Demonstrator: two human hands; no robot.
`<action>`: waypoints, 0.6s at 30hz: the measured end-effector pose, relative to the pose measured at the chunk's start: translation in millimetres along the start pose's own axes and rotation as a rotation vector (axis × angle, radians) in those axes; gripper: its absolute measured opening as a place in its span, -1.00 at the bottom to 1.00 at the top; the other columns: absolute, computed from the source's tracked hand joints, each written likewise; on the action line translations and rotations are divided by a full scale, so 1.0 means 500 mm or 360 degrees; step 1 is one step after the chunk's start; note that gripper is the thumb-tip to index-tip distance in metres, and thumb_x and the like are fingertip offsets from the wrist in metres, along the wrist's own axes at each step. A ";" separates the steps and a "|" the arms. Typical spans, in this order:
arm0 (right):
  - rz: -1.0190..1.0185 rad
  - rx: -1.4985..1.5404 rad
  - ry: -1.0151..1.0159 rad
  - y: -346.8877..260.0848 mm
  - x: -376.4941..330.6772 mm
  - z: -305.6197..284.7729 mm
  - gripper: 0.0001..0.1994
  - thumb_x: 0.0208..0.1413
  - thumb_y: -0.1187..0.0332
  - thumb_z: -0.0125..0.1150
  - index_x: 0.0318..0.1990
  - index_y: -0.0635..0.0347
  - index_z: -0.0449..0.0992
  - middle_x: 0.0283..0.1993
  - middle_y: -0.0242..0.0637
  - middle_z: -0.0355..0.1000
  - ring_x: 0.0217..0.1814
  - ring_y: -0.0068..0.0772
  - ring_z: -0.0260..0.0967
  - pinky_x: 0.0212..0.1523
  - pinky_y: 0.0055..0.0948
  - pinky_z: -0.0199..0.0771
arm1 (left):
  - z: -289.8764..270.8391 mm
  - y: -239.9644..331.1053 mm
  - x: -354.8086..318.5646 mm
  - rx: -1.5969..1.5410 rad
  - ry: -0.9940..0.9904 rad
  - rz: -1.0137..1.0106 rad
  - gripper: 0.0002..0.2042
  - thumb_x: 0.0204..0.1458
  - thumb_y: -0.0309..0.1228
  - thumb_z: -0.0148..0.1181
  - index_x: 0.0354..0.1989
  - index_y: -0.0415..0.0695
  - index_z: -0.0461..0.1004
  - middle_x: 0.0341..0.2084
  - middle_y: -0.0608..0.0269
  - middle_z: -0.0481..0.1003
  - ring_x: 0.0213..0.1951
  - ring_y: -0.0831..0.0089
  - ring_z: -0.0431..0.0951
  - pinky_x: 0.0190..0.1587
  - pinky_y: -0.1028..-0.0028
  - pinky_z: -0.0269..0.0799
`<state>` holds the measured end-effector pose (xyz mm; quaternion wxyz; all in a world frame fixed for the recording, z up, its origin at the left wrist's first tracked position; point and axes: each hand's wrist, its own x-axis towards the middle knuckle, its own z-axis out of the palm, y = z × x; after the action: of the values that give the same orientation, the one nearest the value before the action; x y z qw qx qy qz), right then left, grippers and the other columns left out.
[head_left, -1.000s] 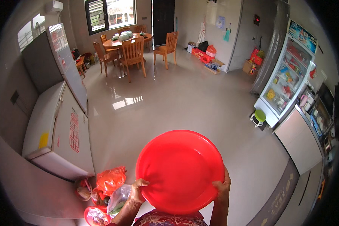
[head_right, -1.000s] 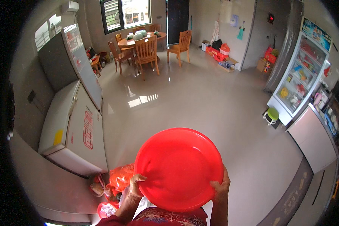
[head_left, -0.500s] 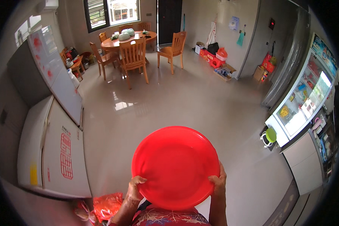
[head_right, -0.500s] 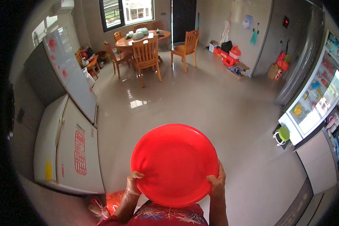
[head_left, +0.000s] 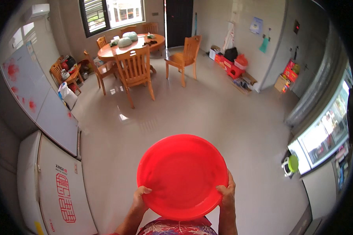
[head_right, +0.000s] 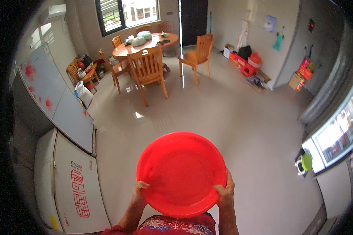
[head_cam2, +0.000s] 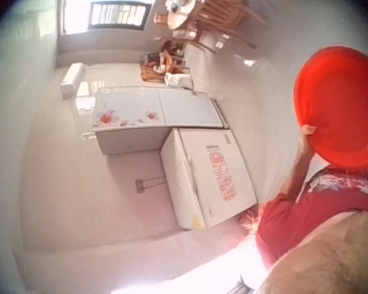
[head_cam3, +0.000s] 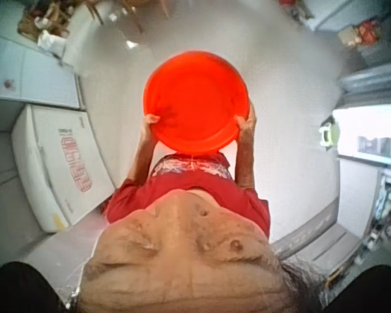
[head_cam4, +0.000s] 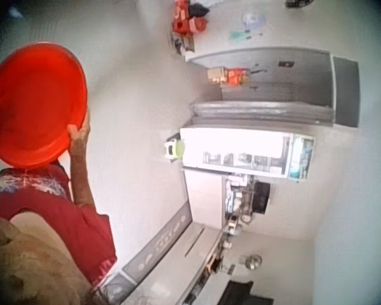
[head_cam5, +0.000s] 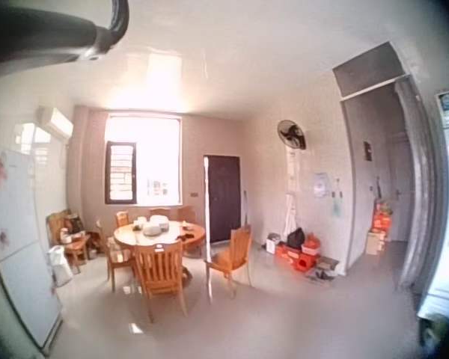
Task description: The person fills a red basin with water at the sink, then carries it to a dining table. They use a cloth to wipe the table surface, moving aside covered food containers and a tissue box to clean underneath, then replace the items and continue wiping the table.
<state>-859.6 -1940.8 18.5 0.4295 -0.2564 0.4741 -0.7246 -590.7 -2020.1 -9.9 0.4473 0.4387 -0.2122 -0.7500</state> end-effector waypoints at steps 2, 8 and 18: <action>0.0018 -0.0017 -0.0054 -0.006 0.121 0.008 -0.29 -0.28 0.60 -0.07 0.24 0.38 0.22 0.13 -0.12 0.35 0.16 -0.30 0.33 0.18 -0.35 0.33 | 0.049 0.025 0.089 -0.0034 0.0035 0.0025 -0.85 -0.22 -0.44 -0.03 -0.52 -0.25 0.42 -0.39 0.15 0.50 -0.27 0.28 0.48 -0.10 0.29 0.44; 0.0105 0.0011 -0.0171 -0.012 0.488 0.071 -0.30 -0.29 0.59 -0.06 0.21 0.38 0.24 0.07 -0.13 0.39 0.08 -0.33 0.37 0.12 -0.36 0.37 | 0.138 0.095 0.393 -0.0321 0.0021 0.0075 -0.88 -0.22 -0.45 0.01 -0.54 -0.22 0.43 -0.44 0.20 0.50 -0.28 0.29 0.48 -0.09 0.25 0.42; 0.0045 0.0049 -0.0235 0.037 1.123 0.162 -0.32 -0.29 0.57 -0.06 0.20 0.39 0.25 0.05 -0.13 0.40 0.06 -0.30 0.39 0.08 -0.36 0.41 | 0.394 0.298 0.933 -0.0235 0.0077 -0.0019 -0.87 -0.17 -0.47 0.00 -0.50 -0.24 0.45 -0.41 0.16 0.50 -0.26 0.30 0.49 -0.10 0.26 0.42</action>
<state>-1070.1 -2468.2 15.7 0.4773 -0.2957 0.4334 -0.7049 -785.8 -2510.5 -18.8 0.4790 0.4237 -0.1428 -0.7554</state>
